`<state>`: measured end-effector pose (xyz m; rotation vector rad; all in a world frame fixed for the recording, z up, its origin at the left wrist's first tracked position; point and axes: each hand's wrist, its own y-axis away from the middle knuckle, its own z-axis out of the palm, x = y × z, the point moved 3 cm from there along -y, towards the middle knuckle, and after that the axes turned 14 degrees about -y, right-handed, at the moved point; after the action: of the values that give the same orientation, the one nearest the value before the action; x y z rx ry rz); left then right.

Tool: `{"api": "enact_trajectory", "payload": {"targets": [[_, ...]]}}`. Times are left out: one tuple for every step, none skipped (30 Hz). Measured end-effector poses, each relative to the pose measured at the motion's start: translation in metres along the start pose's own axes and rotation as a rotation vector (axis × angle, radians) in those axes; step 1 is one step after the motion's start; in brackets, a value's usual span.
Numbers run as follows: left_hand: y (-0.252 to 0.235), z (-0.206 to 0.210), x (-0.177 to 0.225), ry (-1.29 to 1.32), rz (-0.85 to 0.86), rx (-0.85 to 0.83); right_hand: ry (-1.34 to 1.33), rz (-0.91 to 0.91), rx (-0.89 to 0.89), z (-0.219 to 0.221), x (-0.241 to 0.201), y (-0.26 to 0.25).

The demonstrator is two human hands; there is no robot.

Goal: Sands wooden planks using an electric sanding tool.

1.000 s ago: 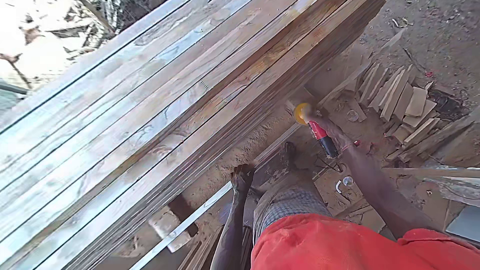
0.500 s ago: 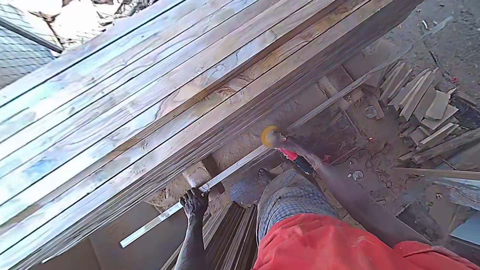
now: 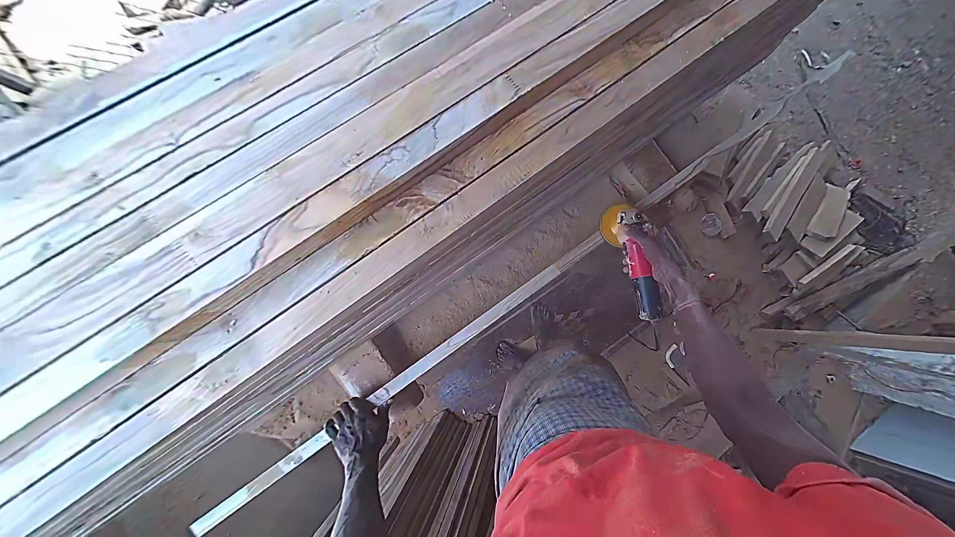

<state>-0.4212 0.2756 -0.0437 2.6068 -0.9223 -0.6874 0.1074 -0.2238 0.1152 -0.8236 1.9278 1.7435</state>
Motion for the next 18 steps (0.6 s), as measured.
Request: {"api": "enact_trajectory", "payload": {"targets": [[0.002,-0.003,0.005,-0.002,0.001,-0.012,-0.012,-0.034,0.034,-0.013,-0.014,-0.011],[0.002,-0.009,0.016,0.015,0.004,-0.016,-0.009,-0.062,0.044,-0.024,-0.023,-0.022],[0.003,-0.017,0.032,0.042,0.015,-0.012,0.013,-0.078,0.046,-0.034,-0.028,-0.028],[0.005,-0.026,0.055,0.061,0.020,-0.009,0.043,-0.069,0.047,-0.040,-0.031,-0.031],[0.008,-0.039,0.081,0.063,0.025,-0.008,0.090,-0.040,0.042,-0.036,-0.035,-0.026],[0.013,-0.053,0.108,0.097,0.043,-0.018,0.130,-0.001,0.029,-0.026,-0.036,-0.021],[0.016,-0.067,0.135,0.133,0.058,-0.019,0.146,-0.018,0.016,-0.015,-0.027,-0.027],[0.019,-0.080,0.162,0.184,0.077,-0.016,0.159,-0.044,-0.013,0.000,-0.016,-0.034],[0.019,-0.092,0.184,0.229,0.105,-0.016,0.174,-0.051,-0.058,0.017,-0.005,-0.037],[0.019,-0.103,0.202,0.273,0.147,-0.024,0.192,-0.046,-0.086,0.034,0.008,-0.034],[0.018,-0.110,0.213,0.310,0.193,-0.019,0.216,-0.039,-0.107,0.051,0.018,-0.025],[0.016,-0.113,0.216,0.342,0.226,-0.006,0.246,-0.032,-0.118,0.071,0.029,-0.013],[0.014,-0.112,0.209,0.371,0.241,0.008,0.281,-0.030,-0.132,0.092,0.040,0.005],[0.011,-0.107,0.193,0.391,0.244,0.019,0.311,-0.034,-0.155,0.112,0.053,0.021],[0.008,-0.097,0.170,0.398,0.239,0.034,0.333,-0.042,-0.175,0.132,0.068,0.034],[0.005,-0.084,0.141,0.397,0.230,0.035,0.352,-0.043,-0.203,0.150,0.086,0.046],[0.003,-0.067,0.108,0.390,0.207,0.040,0.366,-0.038,-0.239,0.168,0.106,0.055],[0.001,-0.047,0.070,0.379,0.184,0.054,0.386,-0.024,-0.272,0.188,0.127,0.064]]}}
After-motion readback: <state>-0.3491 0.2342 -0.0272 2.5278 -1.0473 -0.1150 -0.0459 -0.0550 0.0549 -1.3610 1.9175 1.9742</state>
